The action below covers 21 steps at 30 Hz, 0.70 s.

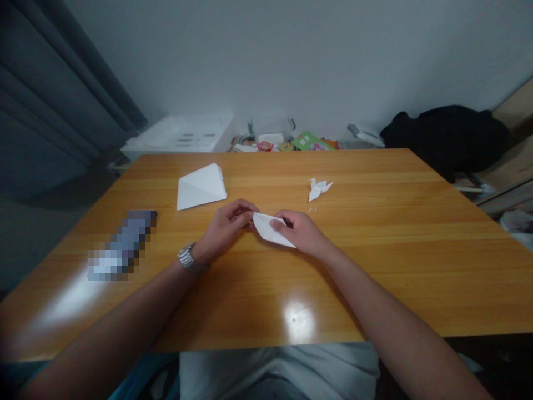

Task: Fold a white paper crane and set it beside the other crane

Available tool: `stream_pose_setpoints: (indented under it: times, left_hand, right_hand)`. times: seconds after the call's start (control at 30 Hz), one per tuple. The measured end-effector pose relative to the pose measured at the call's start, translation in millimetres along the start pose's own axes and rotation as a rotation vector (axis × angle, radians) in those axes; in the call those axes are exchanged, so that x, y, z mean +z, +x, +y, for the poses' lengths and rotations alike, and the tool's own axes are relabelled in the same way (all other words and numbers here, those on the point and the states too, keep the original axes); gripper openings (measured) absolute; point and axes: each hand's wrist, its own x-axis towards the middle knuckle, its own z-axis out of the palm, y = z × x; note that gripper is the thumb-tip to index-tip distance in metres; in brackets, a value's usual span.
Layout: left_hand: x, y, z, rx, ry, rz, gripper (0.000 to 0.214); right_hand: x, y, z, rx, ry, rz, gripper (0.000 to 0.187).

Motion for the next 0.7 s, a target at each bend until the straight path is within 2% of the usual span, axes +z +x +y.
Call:
stream_pose_setpoints:
  times: [0.3, 0.47, 0.7]
  left_hand:
    - [0.2, 2.3, -4.8, -0.022, -0.029, 0.030, 0.011]
    - [0.7, 0.2, 1.1, -0.043, -0.037, 0.023, 0.014]
    - [-0.1, -0.5, -2.2, -0.047, 0.090, -0.075, 0.029]
  right_hand:
    - [1.5, 1.0, 2.1, 0.007, 0.030, -0.008, 0.039]
    - [1.2, 0.2, 1.4, -0.006, 0.026, -0.001, 0.036]
    - [0.7, 0.6, 1.1, -0.026, 0.011, -0.012, 0.033]
